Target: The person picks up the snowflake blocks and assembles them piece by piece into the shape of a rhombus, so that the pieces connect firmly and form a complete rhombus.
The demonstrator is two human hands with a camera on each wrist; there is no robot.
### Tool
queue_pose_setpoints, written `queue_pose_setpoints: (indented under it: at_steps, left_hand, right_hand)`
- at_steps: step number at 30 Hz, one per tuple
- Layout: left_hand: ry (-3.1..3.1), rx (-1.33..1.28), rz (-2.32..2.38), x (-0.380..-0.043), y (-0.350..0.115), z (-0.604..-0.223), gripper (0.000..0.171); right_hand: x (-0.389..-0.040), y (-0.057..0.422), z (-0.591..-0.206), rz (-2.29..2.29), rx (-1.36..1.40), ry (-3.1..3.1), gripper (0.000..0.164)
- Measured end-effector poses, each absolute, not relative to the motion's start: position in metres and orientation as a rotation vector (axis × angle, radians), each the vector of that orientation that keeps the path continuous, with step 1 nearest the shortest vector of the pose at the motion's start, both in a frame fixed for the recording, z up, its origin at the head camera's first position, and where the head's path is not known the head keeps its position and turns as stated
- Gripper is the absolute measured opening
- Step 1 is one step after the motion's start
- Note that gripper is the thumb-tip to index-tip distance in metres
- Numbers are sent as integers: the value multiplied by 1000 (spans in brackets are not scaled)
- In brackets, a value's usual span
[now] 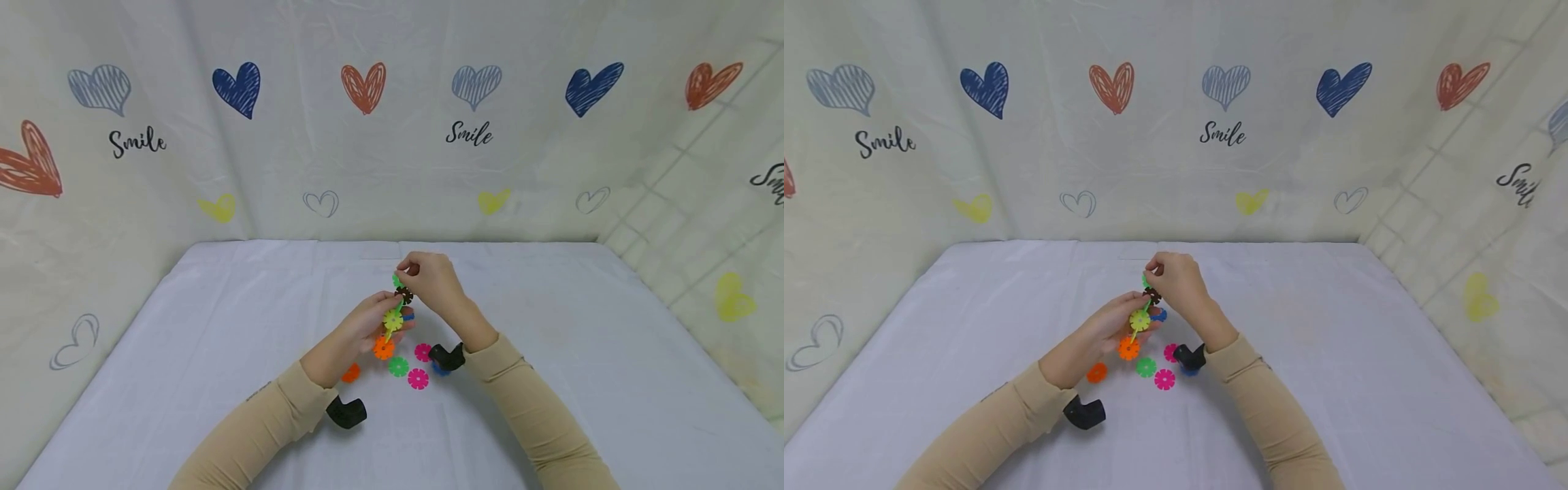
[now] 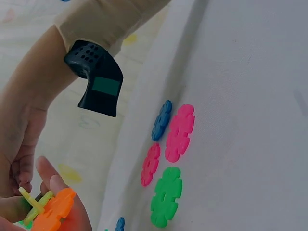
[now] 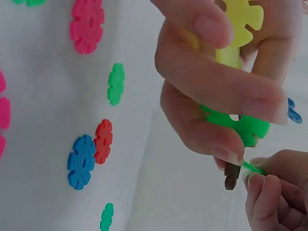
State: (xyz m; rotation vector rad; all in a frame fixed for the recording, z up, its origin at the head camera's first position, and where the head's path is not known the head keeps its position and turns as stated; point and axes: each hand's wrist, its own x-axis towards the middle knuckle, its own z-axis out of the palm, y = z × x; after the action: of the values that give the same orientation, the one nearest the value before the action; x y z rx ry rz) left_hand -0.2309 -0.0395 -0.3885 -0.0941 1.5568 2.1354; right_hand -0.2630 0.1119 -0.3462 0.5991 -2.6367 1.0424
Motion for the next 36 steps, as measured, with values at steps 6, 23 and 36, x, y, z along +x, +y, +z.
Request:
queue_pose_setpoints:
  at_steps: [6, 23, 36]
  left_hand:
    - [1590, -122, 2161, -231, -41, -390, 18]
    - [1577, -123, 2156, -231, -42, -390, 10]
    - [1586, -58, 2094, -239, -44, -393, 12]
  right_hand:
    - [-263, 110, -345, 1147, 590, -2732, 10]
    - [-268, 113, -349, 1188, 710, -2735, 9]
    - [-268, 119, -352, 1280, 676, -2768, 11]
